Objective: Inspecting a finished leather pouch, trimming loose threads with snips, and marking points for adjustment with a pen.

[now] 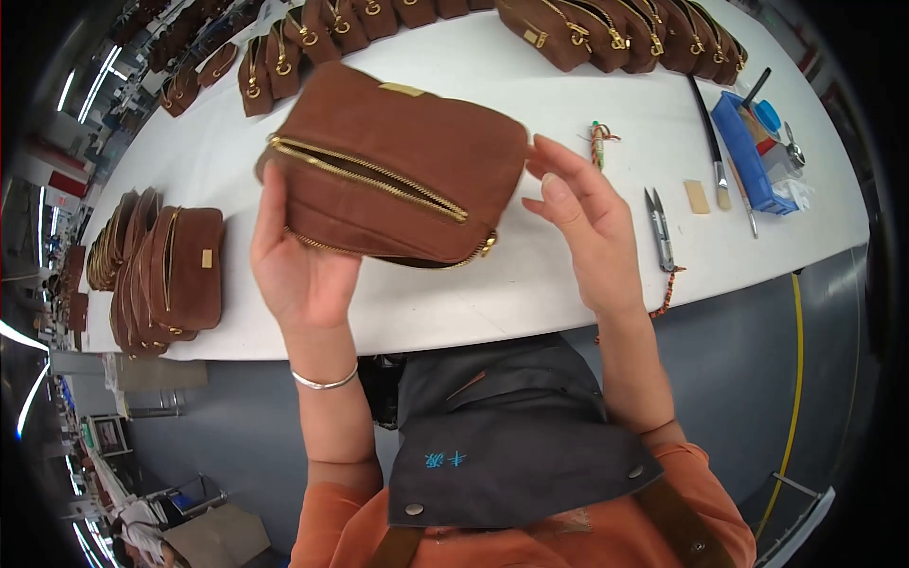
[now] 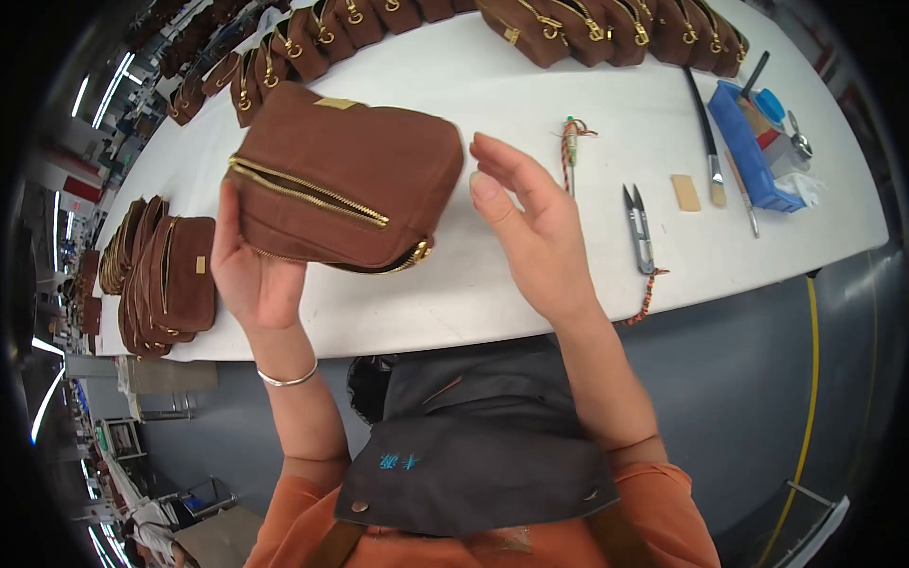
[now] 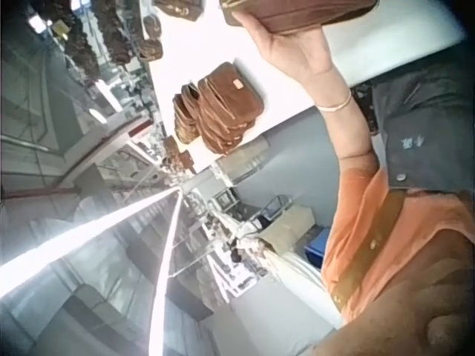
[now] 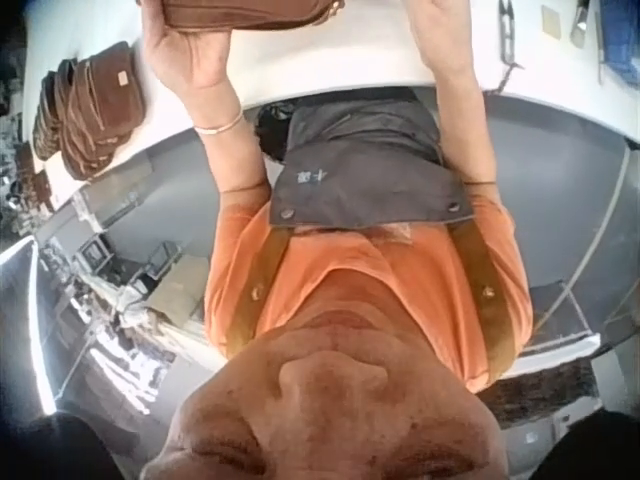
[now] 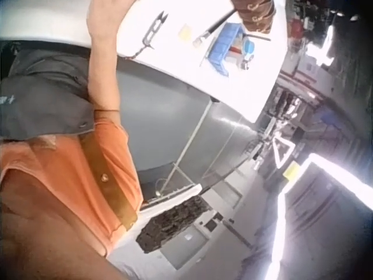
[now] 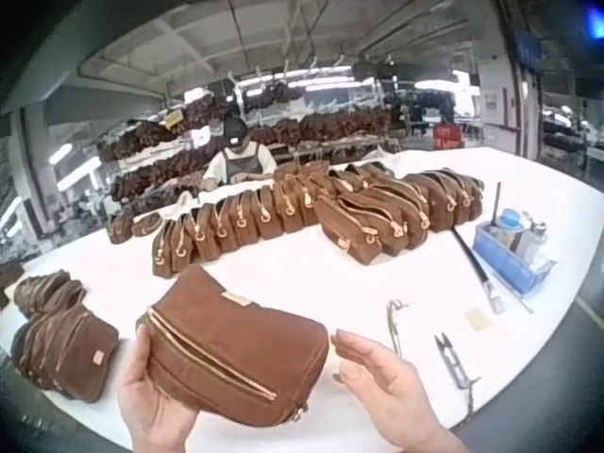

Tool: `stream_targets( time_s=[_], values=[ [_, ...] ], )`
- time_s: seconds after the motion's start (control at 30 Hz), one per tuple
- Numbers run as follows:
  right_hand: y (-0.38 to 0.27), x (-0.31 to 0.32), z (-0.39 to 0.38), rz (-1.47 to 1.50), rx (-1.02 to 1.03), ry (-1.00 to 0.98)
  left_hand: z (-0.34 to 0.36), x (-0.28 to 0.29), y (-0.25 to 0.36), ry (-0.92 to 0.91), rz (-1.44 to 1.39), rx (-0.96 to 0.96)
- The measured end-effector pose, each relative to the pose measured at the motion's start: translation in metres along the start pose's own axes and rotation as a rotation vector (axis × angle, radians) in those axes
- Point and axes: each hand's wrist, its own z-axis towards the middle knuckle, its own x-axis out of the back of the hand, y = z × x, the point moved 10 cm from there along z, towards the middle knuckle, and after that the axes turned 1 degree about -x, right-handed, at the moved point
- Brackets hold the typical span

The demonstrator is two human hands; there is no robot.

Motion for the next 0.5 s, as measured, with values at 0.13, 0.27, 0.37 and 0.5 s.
stream_targets(
  time_s=[0.13, 0.27, 0.37, 0.5],
  values=[
    [0.018, 0.014, -0.017, -0.101, -0.121, -0.009, -0.006, -0.016, 0.021, -0.1, 0.108, -0.043],
    [0.004, 0.02, -0.031, -0.306, -0.108, -0.048, -0.018, -0.037, 0.031, -0.201, 0.129, 0.005],
    [-0.021, 0.064, -0.029, -0.586, -0.022, 0.133, -0.024, -0.034, 0.023, -0.188, 0.06, 0.055],
    [-0.035, 0.121, -0.027, -0.753, -0.007, 0.358, -0.028, -0.006, 0.008, -0.003, 0.074, -0.016]
  ],
)
